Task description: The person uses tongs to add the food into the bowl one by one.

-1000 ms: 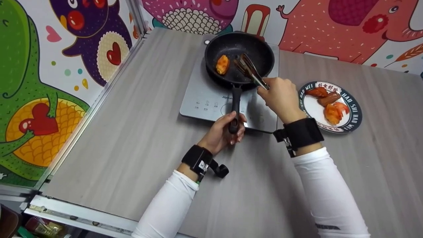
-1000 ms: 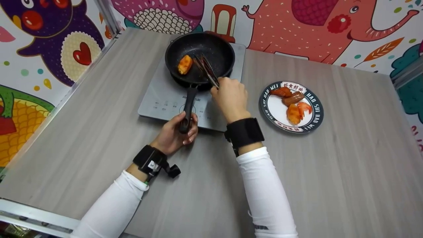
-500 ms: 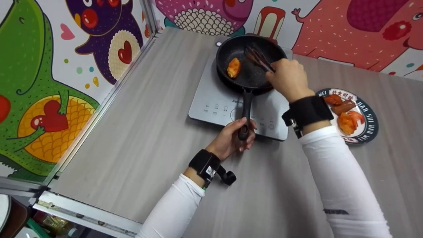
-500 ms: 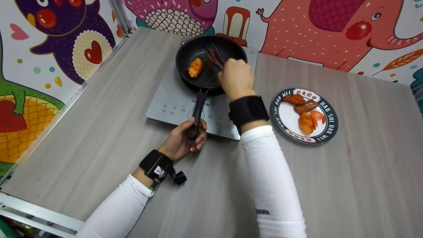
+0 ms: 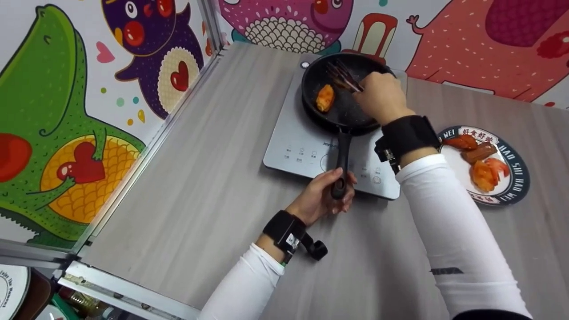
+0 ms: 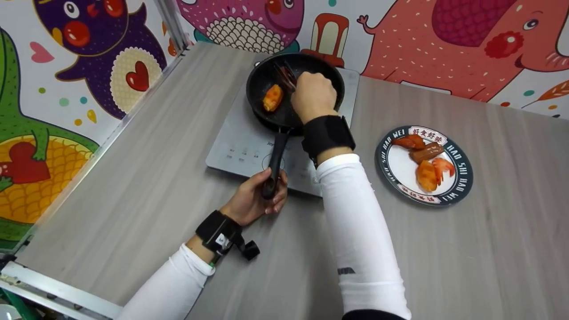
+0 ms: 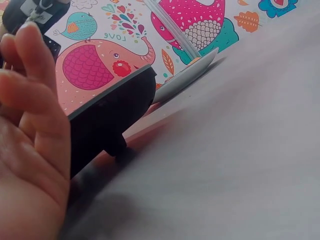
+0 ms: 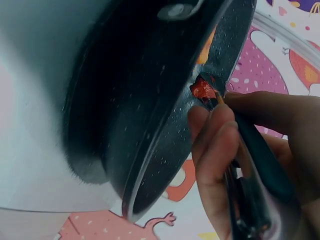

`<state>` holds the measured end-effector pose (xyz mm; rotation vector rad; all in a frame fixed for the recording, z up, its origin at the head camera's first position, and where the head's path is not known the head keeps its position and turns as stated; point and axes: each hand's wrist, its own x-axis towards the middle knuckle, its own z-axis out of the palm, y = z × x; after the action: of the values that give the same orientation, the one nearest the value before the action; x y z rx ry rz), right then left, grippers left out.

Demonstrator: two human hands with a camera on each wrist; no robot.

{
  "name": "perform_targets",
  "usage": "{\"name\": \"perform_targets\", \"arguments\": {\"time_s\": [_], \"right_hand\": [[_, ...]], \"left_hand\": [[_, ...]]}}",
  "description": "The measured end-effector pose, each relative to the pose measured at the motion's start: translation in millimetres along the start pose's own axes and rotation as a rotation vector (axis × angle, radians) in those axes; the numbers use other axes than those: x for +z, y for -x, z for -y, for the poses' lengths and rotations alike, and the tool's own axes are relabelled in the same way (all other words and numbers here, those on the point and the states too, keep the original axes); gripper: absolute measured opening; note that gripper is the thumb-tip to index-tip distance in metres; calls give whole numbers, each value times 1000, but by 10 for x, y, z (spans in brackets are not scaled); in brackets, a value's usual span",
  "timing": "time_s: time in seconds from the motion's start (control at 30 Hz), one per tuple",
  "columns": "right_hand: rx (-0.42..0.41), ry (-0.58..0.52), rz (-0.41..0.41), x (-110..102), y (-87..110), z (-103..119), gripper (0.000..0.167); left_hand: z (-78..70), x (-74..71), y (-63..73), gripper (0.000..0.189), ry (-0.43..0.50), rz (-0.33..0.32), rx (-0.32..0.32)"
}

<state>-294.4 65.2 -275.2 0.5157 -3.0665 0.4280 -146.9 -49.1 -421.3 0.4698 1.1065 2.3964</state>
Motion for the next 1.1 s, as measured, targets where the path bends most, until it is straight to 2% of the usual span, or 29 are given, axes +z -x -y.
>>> {"name": "perform_targets", "arguments": {"time_s": [0.17,0.37,0.87,1.1], "right_hand": [[6,19,-7,19,8,31,21],[-1,17,-6,25,29,12,23],[20,19,-4,34,73,-15,32],[-20,-3,-54,47,159,60,29]], "left_hand": [[7,37,-21,38,-5,18,3],[28,49,-13,41,-17,9,-3],[28,36,-2,37,15,11,2],[6,-17,9,37,5,-10,0]]}}
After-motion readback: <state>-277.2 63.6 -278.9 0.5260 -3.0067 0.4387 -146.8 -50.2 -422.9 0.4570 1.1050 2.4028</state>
